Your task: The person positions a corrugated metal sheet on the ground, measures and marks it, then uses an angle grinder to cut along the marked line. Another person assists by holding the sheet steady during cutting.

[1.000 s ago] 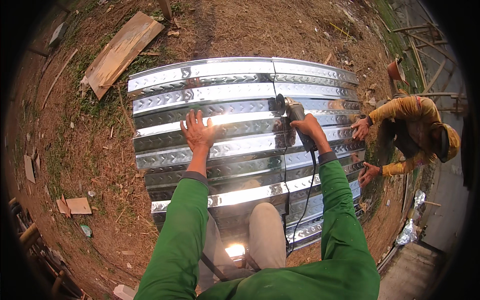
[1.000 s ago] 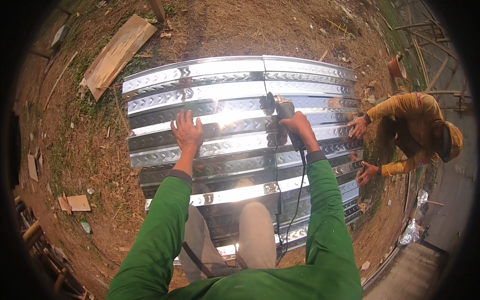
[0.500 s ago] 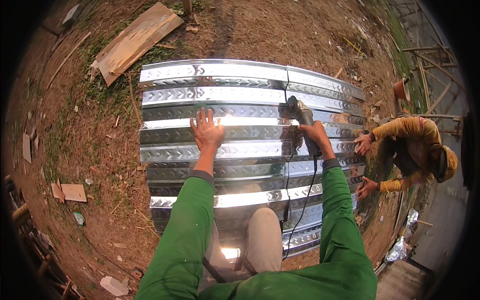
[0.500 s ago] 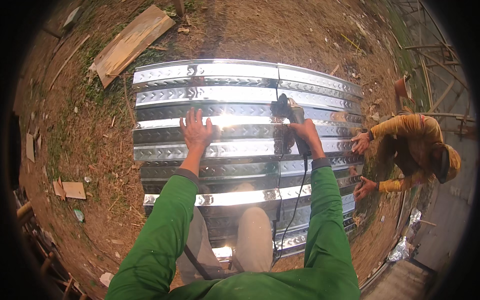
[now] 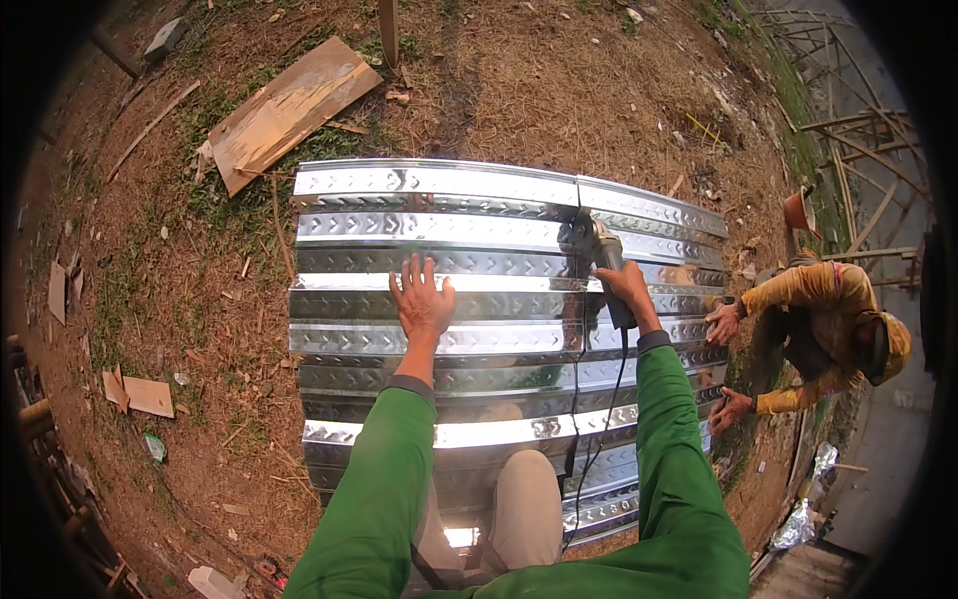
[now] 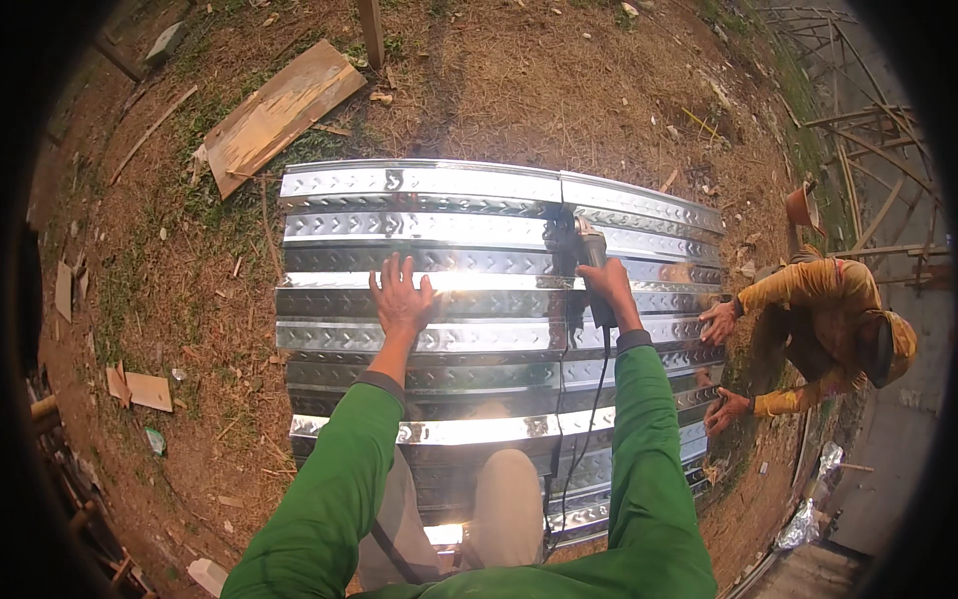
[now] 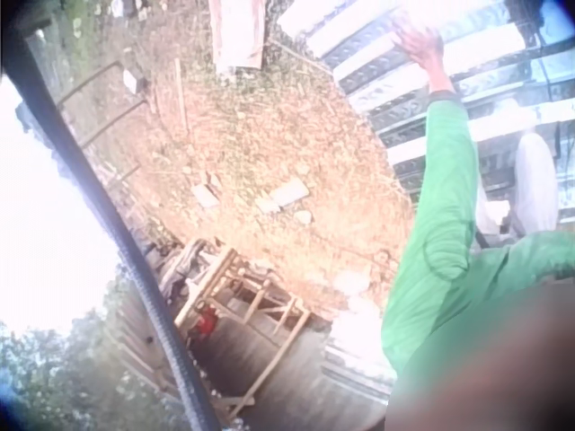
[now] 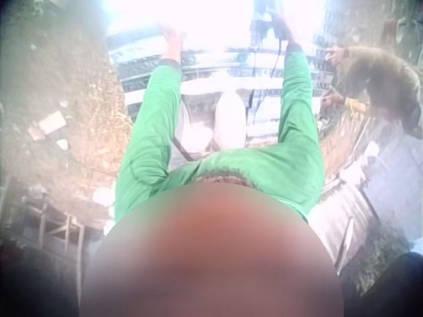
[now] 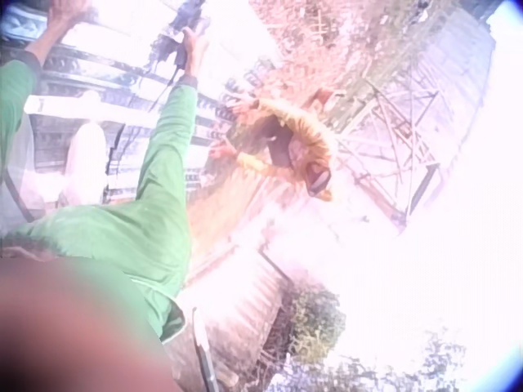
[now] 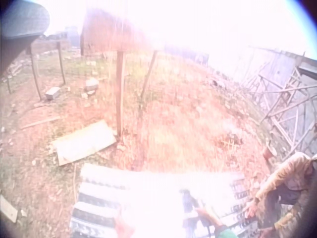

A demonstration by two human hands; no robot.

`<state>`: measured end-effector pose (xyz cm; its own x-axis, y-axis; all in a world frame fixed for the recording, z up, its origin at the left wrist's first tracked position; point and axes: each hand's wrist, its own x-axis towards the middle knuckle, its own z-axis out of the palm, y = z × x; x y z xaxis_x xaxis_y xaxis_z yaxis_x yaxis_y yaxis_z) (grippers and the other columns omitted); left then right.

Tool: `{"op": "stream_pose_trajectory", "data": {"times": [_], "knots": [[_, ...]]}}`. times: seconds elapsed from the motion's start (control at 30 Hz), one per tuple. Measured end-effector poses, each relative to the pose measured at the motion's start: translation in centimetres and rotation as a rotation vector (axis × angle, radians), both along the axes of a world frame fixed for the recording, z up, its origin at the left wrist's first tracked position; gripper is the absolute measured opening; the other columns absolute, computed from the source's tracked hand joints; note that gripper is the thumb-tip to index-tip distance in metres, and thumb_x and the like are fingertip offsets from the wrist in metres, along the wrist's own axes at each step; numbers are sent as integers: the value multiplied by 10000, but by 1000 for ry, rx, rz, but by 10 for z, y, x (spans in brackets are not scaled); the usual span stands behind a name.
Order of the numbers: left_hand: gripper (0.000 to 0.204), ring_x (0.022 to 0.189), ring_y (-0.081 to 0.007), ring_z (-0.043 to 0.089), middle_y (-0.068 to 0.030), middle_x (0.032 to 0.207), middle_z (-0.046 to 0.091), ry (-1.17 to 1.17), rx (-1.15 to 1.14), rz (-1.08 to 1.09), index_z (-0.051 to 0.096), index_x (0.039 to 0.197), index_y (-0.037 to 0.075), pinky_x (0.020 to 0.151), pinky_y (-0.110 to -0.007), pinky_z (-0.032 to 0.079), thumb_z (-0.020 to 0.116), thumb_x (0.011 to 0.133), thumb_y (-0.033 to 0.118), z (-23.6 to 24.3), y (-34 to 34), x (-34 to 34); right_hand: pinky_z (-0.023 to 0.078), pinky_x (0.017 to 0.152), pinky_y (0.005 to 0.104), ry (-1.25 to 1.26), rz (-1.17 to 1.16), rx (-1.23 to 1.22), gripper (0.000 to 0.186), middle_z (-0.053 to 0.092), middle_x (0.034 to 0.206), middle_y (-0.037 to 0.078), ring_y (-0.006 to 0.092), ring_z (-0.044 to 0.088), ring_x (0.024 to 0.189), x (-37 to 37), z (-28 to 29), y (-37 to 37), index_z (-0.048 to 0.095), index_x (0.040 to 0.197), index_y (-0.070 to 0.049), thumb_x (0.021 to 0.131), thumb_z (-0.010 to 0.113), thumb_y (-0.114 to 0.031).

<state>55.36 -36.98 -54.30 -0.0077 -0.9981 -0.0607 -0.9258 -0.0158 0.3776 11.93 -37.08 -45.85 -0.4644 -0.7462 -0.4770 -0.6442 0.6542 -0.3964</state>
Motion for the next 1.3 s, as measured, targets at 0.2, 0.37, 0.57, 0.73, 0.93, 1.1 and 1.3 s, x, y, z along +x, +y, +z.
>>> {"op": "stream_pose_trajectory", "data": {"times": [0.2, 0.37, 0.57, 0.73, 0.93, 1.1, 1.3], "knots": [[602, 1563, -313, 407, -138, 1653, 502, -5, -73, 8, 599, 1515, 91, 1355, -575, 145, 600, 1026, 440, -8, 0, -1, 633, 750, 461, 108, 1, 14, 626, 802, 955, 276, 353, 822, 863, 5, 7, -1, 773, 993, 126, 771, 903, -445], [603, 1561, -314, 409, -139, 1648, 505, -11, -114, 4, 599, 1514, 91, 1356, -571, 145, 602, 1024, 443, -14, 2, 0, 637, 751, 461, 21, -62, 16, 629, 800, 965, 280, 360, 821, 861, 3, 0, -2, 768, 1005, 116, 769, 906, -450], [611, 1579, -307, 384, -130, 1667, 481, -20, -75, -1, 576, 1540, 103, 1358, -567, 133, 575, 1038, 450, -14, 2, 0, 638, 737, 467, 7, -76, -67, 658, 792, 968, 301, 366, 819, 858, 1, -9, -1, 750, 1059, 130, 774, 900, -444], [619, 1604, -297, 345, -121, 1694, 444, -31, 7, -9, 542, 1572, 113, 1358, -567, 110, 535, 1056, 456, -10, 1, 0, 630, 755, 470, 21, -58, -151, 662, 792, 959, 287, 368, 811, 861, 7, 6, -6, 747, 1076, 132, 776, 894, -439], [622, 1584, -309, 379, -124, 1677, 475, -3, -10, 0, 575, 1544, 106, 1369, -565, 114, 574, 1030, 455, -8, 0, 1, 607, 731, 450, -5, -42, -204, 623, 789, 899, 247, 336, 800, 825, 5, 15, -23, 762, 1021, 122, 777, 884, -438], [614, 1587, -321, 377, -149, 1676, 470, 16, -40, 0, 573, 1539, 89, 1351, -578, 118, 557, 1036, 442, -10, 1, 0, 601, 689, 445, -14, -90, -147, 615, 791, 888, 237, 321, 796, 798, 1, 15, -43, 762, 991, 125, 775, 878, -439], [628, 1573, -329, 398, -156, 1664, 497, 6, -70, 6, 588, 1530, 80, 1350, -585, 142, 588, 1023, 450, -13, 2, 0, 613, 699, 446, 17, -72, -188, 609, 788, 886, 239, 325, 801, 804, -3, 11, -65, 762, 992, 122, 770, 878, -432]]}}
